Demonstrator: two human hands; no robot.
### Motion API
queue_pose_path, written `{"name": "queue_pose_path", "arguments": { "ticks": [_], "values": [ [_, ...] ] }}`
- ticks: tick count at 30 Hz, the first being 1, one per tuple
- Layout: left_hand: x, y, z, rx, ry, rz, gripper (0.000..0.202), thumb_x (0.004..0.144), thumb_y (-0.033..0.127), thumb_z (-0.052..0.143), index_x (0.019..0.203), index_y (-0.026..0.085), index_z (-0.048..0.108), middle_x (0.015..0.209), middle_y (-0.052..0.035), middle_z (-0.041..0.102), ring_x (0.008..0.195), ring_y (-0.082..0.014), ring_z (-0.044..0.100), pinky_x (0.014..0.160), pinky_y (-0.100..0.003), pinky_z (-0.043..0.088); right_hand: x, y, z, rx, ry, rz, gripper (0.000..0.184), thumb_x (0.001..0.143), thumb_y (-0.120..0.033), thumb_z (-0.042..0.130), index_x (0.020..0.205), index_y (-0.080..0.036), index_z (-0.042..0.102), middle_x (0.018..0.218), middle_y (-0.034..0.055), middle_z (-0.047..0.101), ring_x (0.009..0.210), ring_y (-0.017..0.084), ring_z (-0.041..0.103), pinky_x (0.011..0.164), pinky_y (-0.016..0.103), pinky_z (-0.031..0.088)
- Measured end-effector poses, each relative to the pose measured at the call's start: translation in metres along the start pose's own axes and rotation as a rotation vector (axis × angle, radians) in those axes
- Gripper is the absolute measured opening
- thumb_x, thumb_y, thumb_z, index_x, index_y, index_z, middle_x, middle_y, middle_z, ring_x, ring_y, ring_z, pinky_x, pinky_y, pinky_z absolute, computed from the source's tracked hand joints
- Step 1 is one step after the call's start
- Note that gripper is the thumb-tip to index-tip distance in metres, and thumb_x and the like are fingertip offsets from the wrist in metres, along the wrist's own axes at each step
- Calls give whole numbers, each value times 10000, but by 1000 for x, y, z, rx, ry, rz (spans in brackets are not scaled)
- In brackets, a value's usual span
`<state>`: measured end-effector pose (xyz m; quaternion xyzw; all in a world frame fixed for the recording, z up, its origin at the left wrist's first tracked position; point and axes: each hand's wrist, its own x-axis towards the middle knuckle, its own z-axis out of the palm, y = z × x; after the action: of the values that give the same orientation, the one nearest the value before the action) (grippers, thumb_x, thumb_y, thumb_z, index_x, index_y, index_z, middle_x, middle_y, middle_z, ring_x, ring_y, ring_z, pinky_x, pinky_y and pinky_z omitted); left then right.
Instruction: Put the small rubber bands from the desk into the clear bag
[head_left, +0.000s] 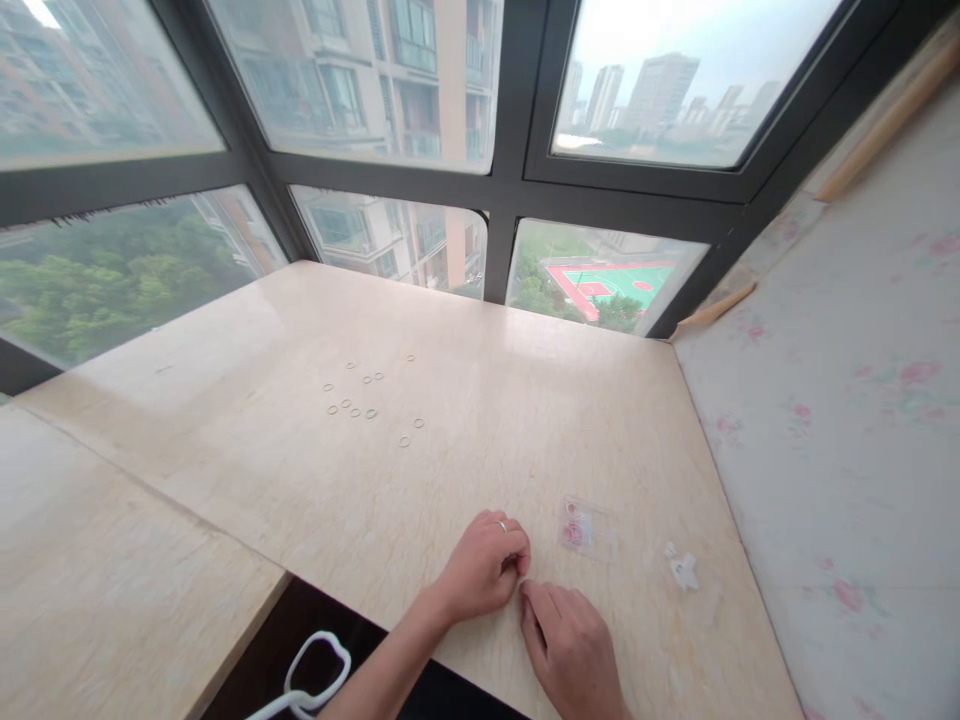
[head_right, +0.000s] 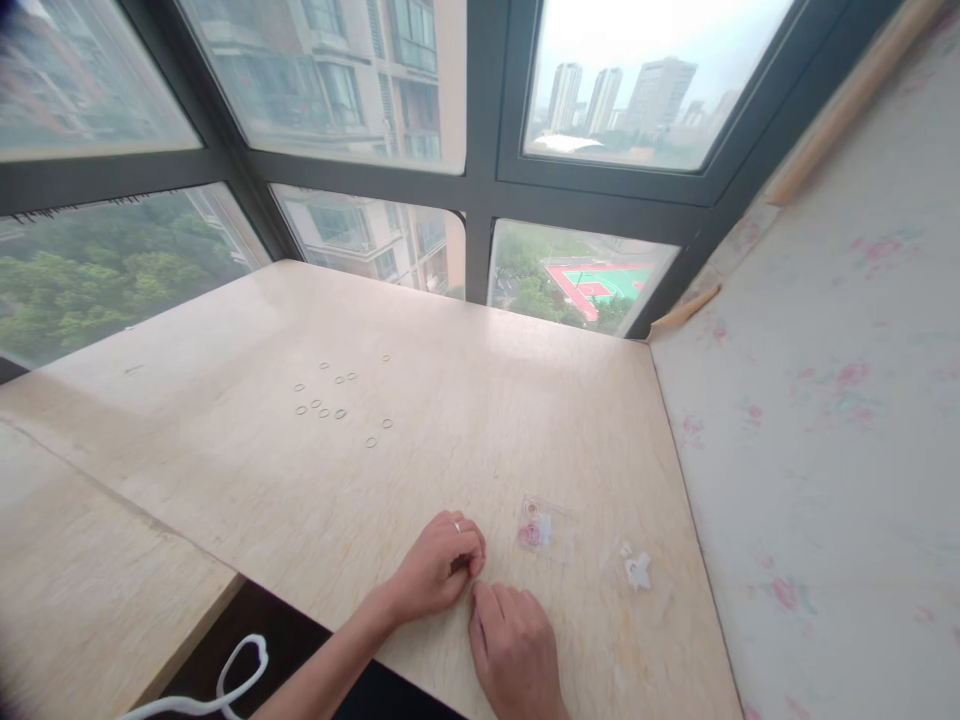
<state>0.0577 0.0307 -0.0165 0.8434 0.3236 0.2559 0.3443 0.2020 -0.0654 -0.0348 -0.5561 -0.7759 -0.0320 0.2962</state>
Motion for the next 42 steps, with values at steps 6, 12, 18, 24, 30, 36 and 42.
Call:
{"name": "queue_pose_path", "arguments": {
  "ticks": [6, 12, 18, 24, 30, 36, 42],
  "values": [
    [1, 4, -1, -4, -8, -27, 212, 615, -21, 466, 670, 179, 504, 753, 3, 612, 771, -156, 499, 733, -299, 323, 2, -1, -3, 7, -54, 37, 237, 962, -164, 391, 813, -195, 573, 614, 16, 558, 560, 178, 489, 580, 312, 281],
    [2, 5, -2, -17, -28, -28, 214, 669, -20, 444, 686, 183, 506, 756, -8, 605, 761, -164, 493, 734, -315, 330, 5, -3, -6, 2, -88, 82, 236, 937, -148, 411, 769, -195, 569, 622, 17, 560, 579, 171, 482, 587, 309, 278],
    [2, 10, -3, -1, -42, -51, 198, 714, 2, 441, 691, 187, 507, 766, -9, 610, 761, -168, 499, 734, -323, 340, 7, -6, -8, -26, -134, 99, 243, 924, -136, 403, 777, -187, 590, 628, 21, 567, 590, 171, 492, 585, 312, 284],
    [-2, 12, 2, 35, 64, -108, 147, 798, 60, 477, 760, 189, 536, 744, -12, 589, 740, -172, 502, 721, -326, 358, 8, -6, -9, 6, -124, 124, 261, 925, -138, 400, 766, -186, 602, 622, 22, 582, 576, 161, 501, 580, 306, 288],
    [-8, 13, 10, 39, 126, -142, 149, 783, 45, 483, 777, 187, 530, 771, -20, 601, 763, -180, 510, 726, -330, 359, 10, -3, -9, 95, -117, 168, 264, 920, -145, 406, 778, -185, 625, 626, 23, 615, 577, 157, 542, 585, 280, 314],
    [-25, 13, -3, -59, 69, -105, 167, 748, 26, 471, 763, 186, 518, 794, -31, 608, 784, -179, 521, 752, -329, 390, 10, 0, -8, 166, -88, 210, 258, 925, -176, 429, 835, -185, 670, 641, 27, 658, 566, 150, 595, 579, 258, 370],
    [-62, 10, -37, -50, -12, -91, 151, 836, 73, 440, 858, 193, 528, 847, -52, 615, 805, -185, 533, 756, -324, 425, 14, -3, -11, 282, -105, 314, 238, 929, -288, 478, 867, -192, 687, 642, 26, 667, 544, 152, 604, 558, 245, 438]
  ]
}}
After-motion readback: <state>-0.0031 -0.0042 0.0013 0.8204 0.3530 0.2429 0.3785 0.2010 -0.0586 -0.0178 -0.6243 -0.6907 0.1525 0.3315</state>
